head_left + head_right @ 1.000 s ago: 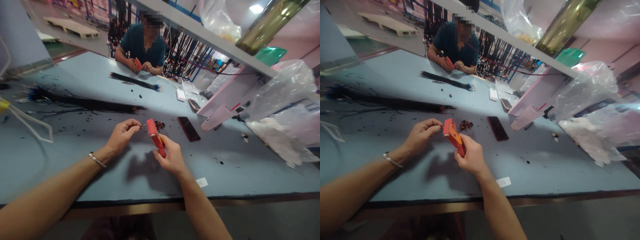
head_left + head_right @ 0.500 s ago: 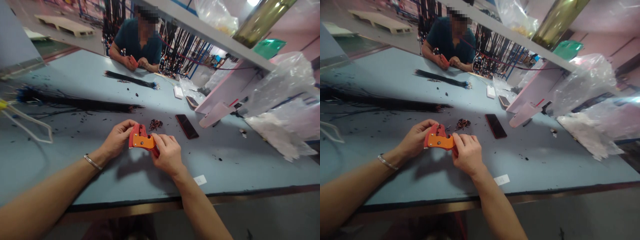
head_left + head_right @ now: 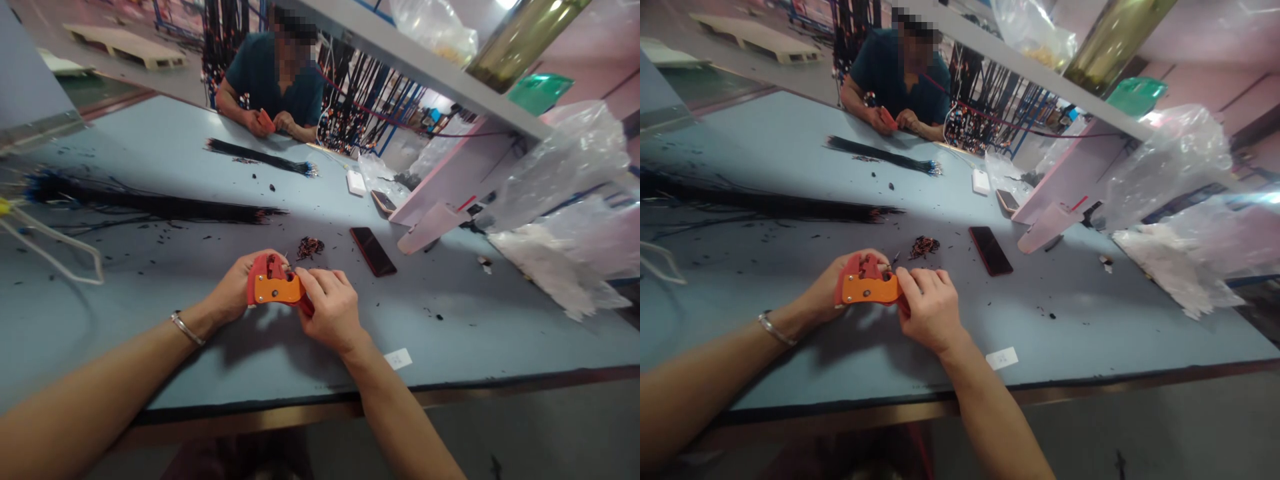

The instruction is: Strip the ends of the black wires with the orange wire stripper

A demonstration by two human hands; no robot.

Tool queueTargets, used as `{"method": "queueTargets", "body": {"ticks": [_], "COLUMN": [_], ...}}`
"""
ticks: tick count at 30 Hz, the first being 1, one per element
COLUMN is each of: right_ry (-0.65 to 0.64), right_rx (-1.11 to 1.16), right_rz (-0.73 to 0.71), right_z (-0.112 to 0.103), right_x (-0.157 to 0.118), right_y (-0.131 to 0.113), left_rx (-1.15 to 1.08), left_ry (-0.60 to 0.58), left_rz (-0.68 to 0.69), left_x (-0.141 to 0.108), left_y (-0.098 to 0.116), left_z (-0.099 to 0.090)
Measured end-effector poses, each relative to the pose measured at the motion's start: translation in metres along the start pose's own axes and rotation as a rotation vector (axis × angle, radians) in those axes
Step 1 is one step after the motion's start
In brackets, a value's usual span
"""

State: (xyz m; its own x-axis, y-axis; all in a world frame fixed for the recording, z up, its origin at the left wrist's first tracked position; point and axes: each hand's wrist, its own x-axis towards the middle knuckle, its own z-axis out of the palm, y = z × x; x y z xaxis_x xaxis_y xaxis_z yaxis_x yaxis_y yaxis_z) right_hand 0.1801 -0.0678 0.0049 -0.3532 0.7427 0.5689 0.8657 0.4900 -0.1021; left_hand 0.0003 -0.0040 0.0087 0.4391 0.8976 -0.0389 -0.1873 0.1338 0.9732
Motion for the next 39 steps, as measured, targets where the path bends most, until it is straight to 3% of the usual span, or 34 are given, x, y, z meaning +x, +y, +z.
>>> {"method": "queueTargets", "body": {"ticks": [6,18,39], "right_ry": [0.027,0.089,0.049], "right_rx": [-0.037,-0.09,-0.031], "right_rz": [0.002,0.002,0.053], "right_z": [-0.002,0.0,0.006], "right_x": [0.001,0.0,0.001], "right_y": [0.0,0.003,0.002], "left_rx": [0.02,0.281,0.246], "left_ry": [-0.027,-0.117,-0.13], "left_rz": [0.001,0.13,0.145], "left_x": [-0.001,0.001,0.002], "left_y": [0.007,0.008,-0.001], "left_z": [0.001,-0.006,-0.005]}}
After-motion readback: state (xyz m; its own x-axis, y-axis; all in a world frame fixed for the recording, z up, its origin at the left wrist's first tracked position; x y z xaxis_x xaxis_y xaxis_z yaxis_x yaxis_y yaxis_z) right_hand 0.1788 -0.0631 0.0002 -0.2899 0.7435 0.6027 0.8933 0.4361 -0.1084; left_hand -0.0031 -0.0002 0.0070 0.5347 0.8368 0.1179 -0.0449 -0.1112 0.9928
